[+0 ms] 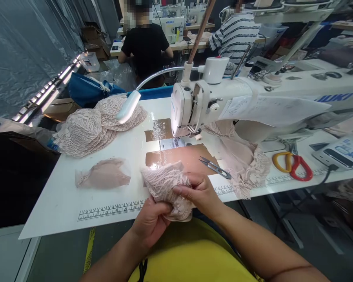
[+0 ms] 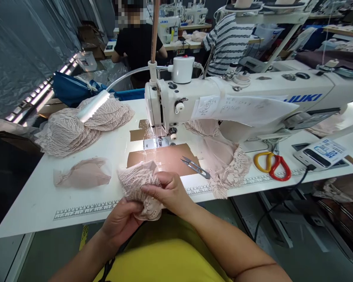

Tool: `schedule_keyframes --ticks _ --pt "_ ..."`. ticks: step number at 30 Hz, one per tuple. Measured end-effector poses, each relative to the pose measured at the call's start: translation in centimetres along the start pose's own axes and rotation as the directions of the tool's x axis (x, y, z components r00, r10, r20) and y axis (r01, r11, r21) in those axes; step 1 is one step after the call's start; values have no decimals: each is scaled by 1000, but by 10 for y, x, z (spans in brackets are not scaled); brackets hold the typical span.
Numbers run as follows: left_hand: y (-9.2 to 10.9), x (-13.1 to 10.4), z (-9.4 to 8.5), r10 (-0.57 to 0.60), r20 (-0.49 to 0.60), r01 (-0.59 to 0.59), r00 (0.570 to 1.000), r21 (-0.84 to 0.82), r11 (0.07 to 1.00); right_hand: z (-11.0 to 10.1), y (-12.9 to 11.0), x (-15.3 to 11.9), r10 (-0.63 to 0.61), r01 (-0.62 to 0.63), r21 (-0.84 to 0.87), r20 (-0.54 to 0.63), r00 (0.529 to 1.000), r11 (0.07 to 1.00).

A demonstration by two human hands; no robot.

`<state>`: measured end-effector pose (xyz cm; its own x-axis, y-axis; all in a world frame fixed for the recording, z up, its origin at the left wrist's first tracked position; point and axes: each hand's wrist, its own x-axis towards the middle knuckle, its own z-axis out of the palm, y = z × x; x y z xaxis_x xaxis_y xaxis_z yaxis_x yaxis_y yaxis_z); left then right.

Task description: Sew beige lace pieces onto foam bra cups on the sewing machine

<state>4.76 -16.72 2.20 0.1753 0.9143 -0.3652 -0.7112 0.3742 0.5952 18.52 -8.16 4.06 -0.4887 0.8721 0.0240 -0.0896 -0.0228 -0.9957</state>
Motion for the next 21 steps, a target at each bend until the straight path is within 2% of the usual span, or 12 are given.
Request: schedule_keyframes --ticks 3,5,7,9,10,12,13,15,16,19,20,21 --pt "6 -12 -13 -110 180 71 978 208 976 -14 -6 5 56 -29 174 -151 987 984" --pt "24 -24 -20 -120 338 -44 933 440 897 -24 -15 7 50 -38 137 -92 994 990" --pt "49 -33 -20 68 414 -354 908 668 654 -29 -26 7 66 -62 -32 124 990 998" --pt "74 -36 -15 315 456 -538 832 801 262 -26 -33 4 99 -30 -205 335 937 978" --pt "83 -34 -11 328 506 -562 798 821 99 -23 -35 3 109 1 -261 406 908 965" --pt "96 -26 -2 211 535 -534 818 843 -67 -16 -36 0 114 53 -317 484 868 947" --pt "99 -22 1 126 521 -514 844 853 -87 -14 -35 -1 113 70 -334 499 859 940" --pt "102 -12 5 -57 489 -492 870 870 -47 -13 -35 -2 118 94 -358 526 842 929" --pt "102 -9 5 -155 488 -494 859 869 -1 -14 -35 -3 127 95 -365 538 833 926" --pt "104 -8 -2 -446 464 -458 765 880 129 -21 -39 -4 156 83 -374 565 810 924" --pt "107 -10 -7 -506 422 -423 752 898 119 -24 -41 -5 159 81 -375 567 808 923" --pt "110 -13 -13 -525 365 -387 769 919 73 -26 -43 -6 159 82 -375 568 807 924"
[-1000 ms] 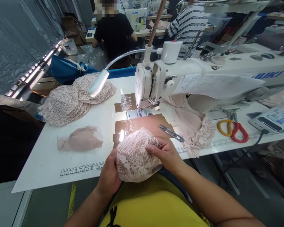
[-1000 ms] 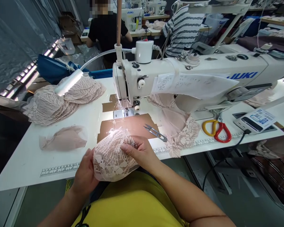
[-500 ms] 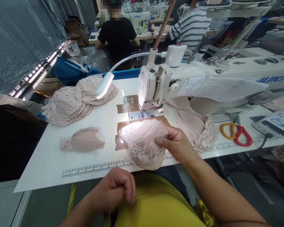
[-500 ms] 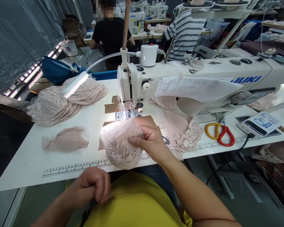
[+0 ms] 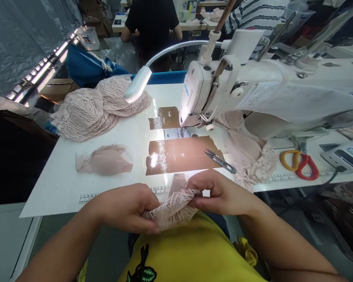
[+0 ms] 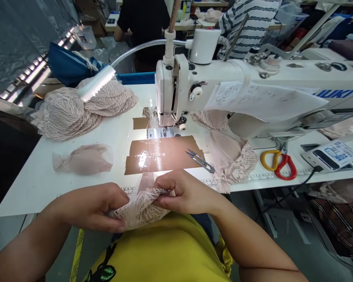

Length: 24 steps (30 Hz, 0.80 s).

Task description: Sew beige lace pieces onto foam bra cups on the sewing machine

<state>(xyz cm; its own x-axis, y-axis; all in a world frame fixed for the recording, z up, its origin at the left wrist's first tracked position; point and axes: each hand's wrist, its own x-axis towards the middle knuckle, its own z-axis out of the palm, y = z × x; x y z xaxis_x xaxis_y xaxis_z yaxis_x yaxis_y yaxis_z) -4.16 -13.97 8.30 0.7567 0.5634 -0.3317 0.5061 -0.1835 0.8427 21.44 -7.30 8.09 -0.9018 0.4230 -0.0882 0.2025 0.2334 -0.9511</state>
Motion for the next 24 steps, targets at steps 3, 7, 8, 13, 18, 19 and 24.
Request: schedule_keyframes --ticks 3,7,8,13,18,19,24 --pt "-9 -18 -1 -146 -205 164 968 77 983 -2 -2 -3 -16 16 4 17 1000 1000" --pt "-9 -21 5 29 -581 -15 813 28 999 4 1 4 -66 67 -59 23 998 996" --pt "-6 -17 8 95 -614 -76 783 56 995 7 2 6 -77 79 -75 24 997 994" --pt "2 4 13 157 -321 -116 934 141 983 9 4 11 -82 83 -32 47 996 996" --pt "-9 -14 3 -86 -204 111 975 114 987 3 2 5 -38 37 13 53 998 999" --pt "-12 -19 2 -86 -301 116 950 86 990 3 2 5 -36 35 6 47 998 999" --pt "-16 -14 11 -41 -576 -17 816 -94 995 9 6 12 -57 58 -29 42 997 998"
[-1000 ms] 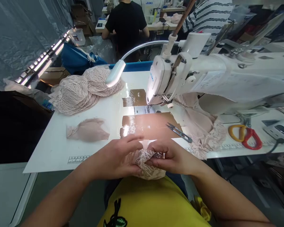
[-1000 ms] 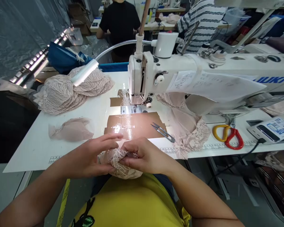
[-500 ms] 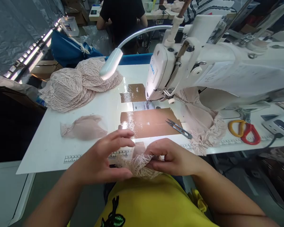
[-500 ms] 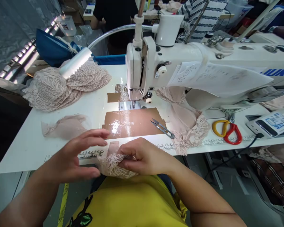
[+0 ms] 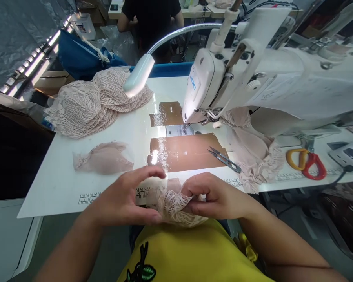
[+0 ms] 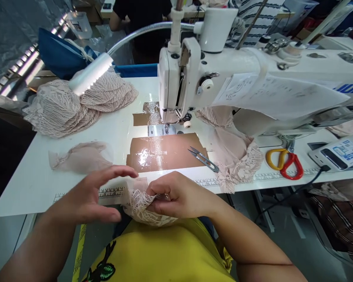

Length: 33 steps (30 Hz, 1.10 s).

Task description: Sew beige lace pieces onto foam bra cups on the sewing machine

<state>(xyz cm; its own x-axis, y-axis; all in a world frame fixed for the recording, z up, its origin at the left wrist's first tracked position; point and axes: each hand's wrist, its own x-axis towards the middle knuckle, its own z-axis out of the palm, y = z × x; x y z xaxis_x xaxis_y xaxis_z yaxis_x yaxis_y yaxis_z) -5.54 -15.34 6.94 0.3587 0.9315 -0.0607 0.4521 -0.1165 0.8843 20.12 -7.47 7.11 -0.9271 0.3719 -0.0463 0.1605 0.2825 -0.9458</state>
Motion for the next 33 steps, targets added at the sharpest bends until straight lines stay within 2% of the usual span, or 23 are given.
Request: schedule_keyframes --ticks 3,5,9,12,16,20,24,28,33 --pt "1 7 21 -30 75 35 997 -73 997 6 2 6 22 -21 7 -57 998 1000" --pt "1 10 31 -22 85 29 996 -86 996 10 4 9 29 -24 34 -139 990 999" --pt "0 8 34 -23 76 27 997 -43 999 19 12 14 -31 46 36 -336 941 998" --pt "1 8 31 -32 73 35 997 -51 998 25 18 16 2 20 49 -414 910 999" --pt "3 12 31 -6 6 6 1000 -17 1000 28 21 18 104 -86 60 -431 896 994" --pt "2 16 34 19 -69 -15 997 54 998 29 21 20 97 -92 34 -440 893 995" --pt "-1 20 38 19 -78 -25 997 -71 997 26 22 19 102 -103 22 -425 899 994" --pt "-1 24 40 20 -81 -40 996 -248 968 14 22 17 114 -91 76 -406 907 993" --pt "-3 28 45 -17 -68 -4 998 -293 956 4 19 17 118 -75 135 -352 929 988"
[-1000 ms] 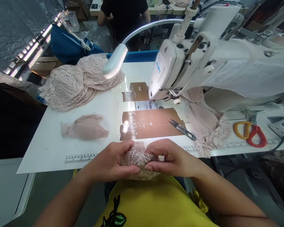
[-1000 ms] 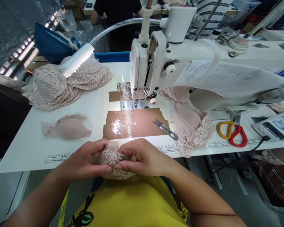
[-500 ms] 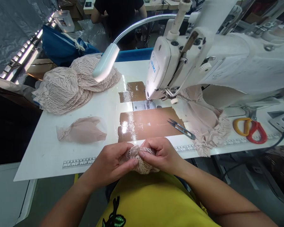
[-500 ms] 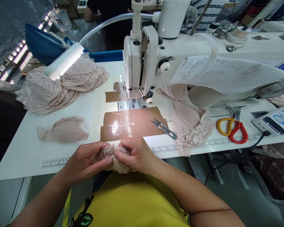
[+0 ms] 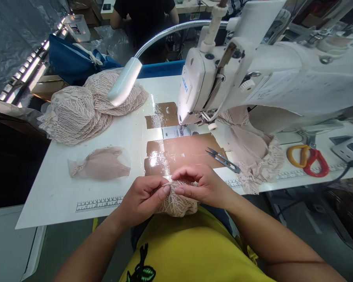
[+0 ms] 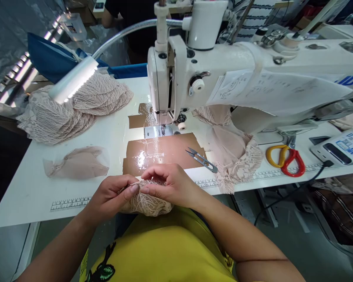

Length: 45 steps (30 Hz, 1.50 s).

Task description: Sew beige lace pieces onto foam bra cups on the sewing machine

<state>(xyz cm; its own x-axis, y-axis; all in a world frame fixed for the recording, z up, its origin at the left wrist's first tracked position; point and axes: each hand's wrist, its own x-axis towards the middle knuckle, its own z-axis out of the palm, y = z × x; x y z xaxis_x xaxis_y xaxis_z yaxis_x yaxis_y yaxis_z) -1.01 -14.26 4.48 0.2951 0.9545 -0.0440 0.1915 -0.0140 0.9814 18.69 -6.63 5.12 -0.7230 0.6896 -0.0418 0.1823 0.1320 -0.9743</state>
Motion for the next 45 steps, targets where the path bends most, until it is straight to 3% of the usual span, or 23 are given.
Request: schedule_keyframes --ticks 5,8,12,14,17,20,22,24,26,27,28,29,30,31,33,35,38,41,45 --pt "0 6 2 -40 43 43 998 -85 995 1 -3 1 11 -11 25 16 1000 1000" --pt "3 9 0 -33 73 44 997 -147 988 -1 -2 1 48 -51 146 23 999 988" --pt "1 12 5 -66 -6 62 998 -246 967 -2 3 3 90 -105 362 60 994 926" --pt "-2 15 12 -182 -27 154 983 -420 894 -1 7 6 131 -150 451 73 989 880" --pt "-3 20 21 -384 -31 272 923 -653 707 0 12 11 189 -198 508 70 979 838" --pt "6 22 12 -466 -147 226 873 -724 652 -11 14 13 206 -195 485 30 978 853" --pt "14 20 -7 -444 -319 139 837 -661 737 -25 13 10 213 -177 417 -43 976 892" --pt "23 18 -31 -334 -570 49 750 -456 888 -43 11 4 202 -151 308 -142 969 939" --pt "28 23 -51 -52 -782 32 621 -41 999 -58 7 -1 164 -126 181 -211 964 975" --pt "28 29 -56 137 -791 57 596 211 976 -63 5 -2 141 -117 118 -224 964 986" --pt "27 38 -57 298 -735 72 609 425 902 -68 3 -3 121 -111 52 -226 967 992" --pt "24 49 -55 417 -624 79 662 610 788 -71 0 -1 101 -107 -17 -219 970 994" --pt "19 63 -48 461 -500 66 733 727 684 -72 -2 2 83 -103 -91 -207 975 990" --pt "13 77 -38 460 -412 37 786 775 630 -73 -4 6 62 -96 -167 -198 978 981" --pt "0 104 -12 331 -159 65 930 958 278 -73 -5 17 18 -79 -319 -189 982 945" --pt "-11 120 13 269 -85 26 959 977 214 -72 -1 28 -34 -53 -464 -178 984 884" --pt "-16 124 35 227 -38 -7 973 981 193 -68 11 39 -71 -10 -626 -106 992 780" --pt "-7 114 31 161 -6 -34 987 969 243 -61 23 43 -39 6 -737 -28 999 676" --pt "7 107 3 132 83 -143 988 820 555 -54 31 42 -58 24 -866 -5 998 500"
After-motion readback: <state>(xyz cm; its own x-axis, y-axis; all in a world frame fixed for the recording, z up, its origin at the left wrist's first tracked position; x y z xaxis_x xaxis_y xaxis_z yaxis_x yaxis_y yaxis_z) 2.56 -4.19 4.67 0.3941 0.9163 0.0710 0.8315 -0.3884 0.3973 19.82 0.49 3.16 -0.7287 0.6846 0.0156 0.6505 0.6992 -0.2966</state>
